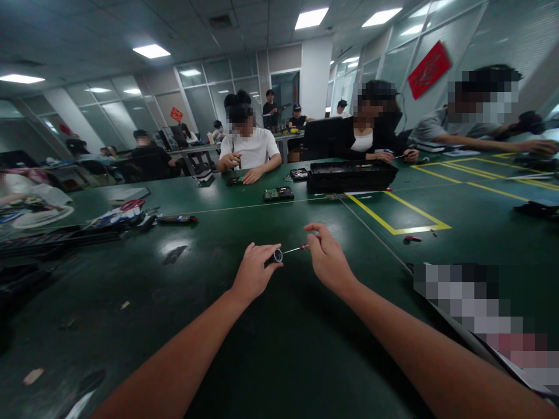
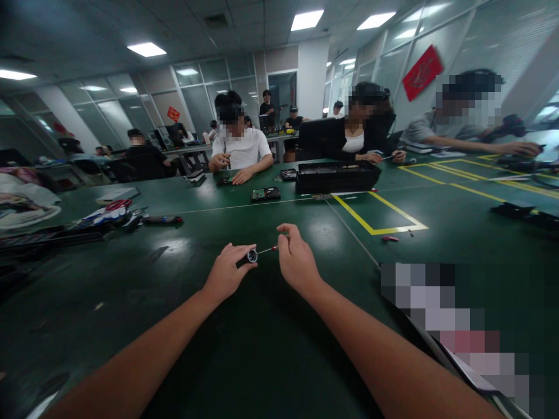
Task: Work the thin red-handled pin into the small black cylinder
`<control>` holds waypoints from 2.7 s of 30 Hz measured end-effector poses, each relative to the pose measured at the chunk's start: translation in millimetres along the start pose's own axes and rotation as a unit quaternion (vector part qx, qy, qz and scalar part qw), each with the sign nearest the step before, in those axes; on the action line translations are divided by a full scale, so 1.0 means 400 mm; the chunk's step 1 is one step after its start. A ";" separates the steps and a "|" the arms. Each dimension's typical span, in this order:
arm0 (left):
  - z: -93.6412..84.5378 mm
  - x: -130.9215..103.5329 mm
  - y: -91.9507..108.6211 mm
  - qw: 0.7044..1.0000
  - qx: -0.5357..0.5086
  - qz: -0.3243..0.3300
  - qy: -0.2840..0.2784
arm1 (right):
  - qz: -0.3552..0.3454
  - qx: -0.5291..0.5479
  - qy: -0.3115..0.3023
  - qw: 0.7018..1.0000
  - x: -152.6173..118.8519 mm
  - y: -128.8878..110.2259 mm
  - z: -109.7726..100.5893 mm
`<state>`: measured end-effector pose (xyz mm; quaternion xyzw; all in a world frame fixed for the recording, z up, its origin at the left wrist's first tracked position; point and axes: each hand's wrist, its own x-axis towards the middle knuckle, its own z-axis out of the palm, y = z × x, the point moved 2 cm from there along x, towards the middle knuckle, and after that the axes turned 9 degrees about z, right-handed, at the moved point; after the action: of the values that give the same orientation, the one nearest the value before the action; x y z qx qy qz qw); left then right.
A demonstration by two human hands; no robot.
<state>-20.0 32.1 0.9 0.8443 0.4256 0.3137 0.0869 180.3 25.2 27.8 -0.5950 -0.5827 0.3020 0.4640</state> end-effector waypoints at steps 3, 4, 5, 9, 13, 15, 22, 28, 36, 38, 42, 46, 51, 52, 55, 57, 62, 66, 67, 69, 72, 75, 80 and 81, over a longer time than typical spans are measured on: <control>-0.002 0.000 0.001 1.000 0.001 -0.005 0.006 | -0.004 0.029 -0.017 0.999 0.000 0.000 0.001; -0.003 0.000 0.002 1.000 0.002 -0.007 0.005 | -0.003 0.025 -0.017 1.000 0.001 -0.001 0.000; -0.004 0.001 0.004 1.000 0.002 -0.008 0.005 | -0.003 0.013 -0.016 1.000 0.003 -0.002 -0.001; -0.007 0.005 0.009 1.000 0.001 -0.010 0.008 | -0.018 -0.045 -0.002 0.999 0.007 -0.010 -0.004; -0.006 0.006 0.005 1.000 -0.001 -0.009 0.006 | -0.012 -0.044 -0.015 0.999 0.001 -0.010 0.001; -0.006 0.005 0.002 1.000 0.001 -0.007 0.012 | -0.017 -0.025 -0.026 0.999 -0.003 -0.010 0.003; -0.002 -0.001 0.001 1.000 -0.005 -0.009 0.001 | -0.014 -0.035 -0.018 0.999 0.008 -0.004 -0.002; -0.005 0.002 0.002 1.000 -0.001 -0.012 -0.001 | -0.006 -0.012 -0.039 0.999 0.008 0.003 0.001; 0.003 -0.001 -0.004 1.000 -0.001 0.006 0.002 | -0.002 -0.005 -0.039 0.999 0.012 0.002 -0.002; 0.003 0.000 -0.002 1.000 -0.001 0.011 0.003 | 0.000 -0.017 -0.031 0.999 0.014 0.002 -0.002; 0.000 0.002 0.001 1.000 0.002 0.014 0.005 | 0.007 0.011 -0.047 0.999 0.008 -0.002 0.000; -0.004 0.002 0.000 1.000 0.002 0.012 0.015 | -0.009 0.050 -0.051 0.997 -0.001 -0.010 0.001; -0.010 0.006 0.009 0.999 -0.008 0.015 0.028 | 0.052 0.162 -0.066 0.983 0.018 0.011 0.015; -0.012 0.008 0.013 0.999 -0.005 0.024 0.031 | 0.082 0.214 -0.067 0.971 0.026 0.023 0.018; -0.014 0.016 0.016 0.999 0.017 0.025 0.032 | 0.173 0.312 -0.038 0.933 0.048 0.060 0.021; -0.013 0.020 0.014 1.000 0.021 0.003 0.012 | 0.186 0.305 0.009 0.934 0.057 0.076 0.017; -0.008 0.019 0.014 0.999 0.020 -0.001 -0.025 | 0.151 0.273 0.039 0.950 0.052 0.070 0.017; -0.004 0.015 0.013 0.999 0.023 0.001 -0.036 | 0.133 0.254 0.057 0.956 0.042 0.054 0.017; -0.004 0.015 0.013 0.999 0.021 0.001 -0.036 | 0.130 0.252 0.065 0.957 0.041 0.051 0.016; -0.004 0.014 0.015 0.999 0.017 -0.003 -0.034 | 0.118 0.248 0.079 0.958 0.041 0.047 0.012; -0.007 0.012 0.024 0.999 0.007 -0.014 -0.048 | 0.074 0.229 0.079 0.967 0.038 0.039 0.006; -0.004 0.008 0.038 0.996 -0.018 -0.026 -0.088 | 0.046 0.192 0.065 0.978 0.031 0.031 0.004; 0.000 0.012 0.062 0.989 -0.042 -0.041 -0.132 | 0.010 0.151 0.065 0.986 0.024 0.026 0.004; 0.000 0.016 0.066 0.989 -0.036 -0.047 -0.135 | 0.006 0.146 0.066 0.987 0.024 0.026 0.004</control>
<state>0.3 20.6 14.7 0.8544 0.4373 0.2074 0.1890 184.6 36.1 19.4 -0.5427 -0.4972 0.3467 0.5815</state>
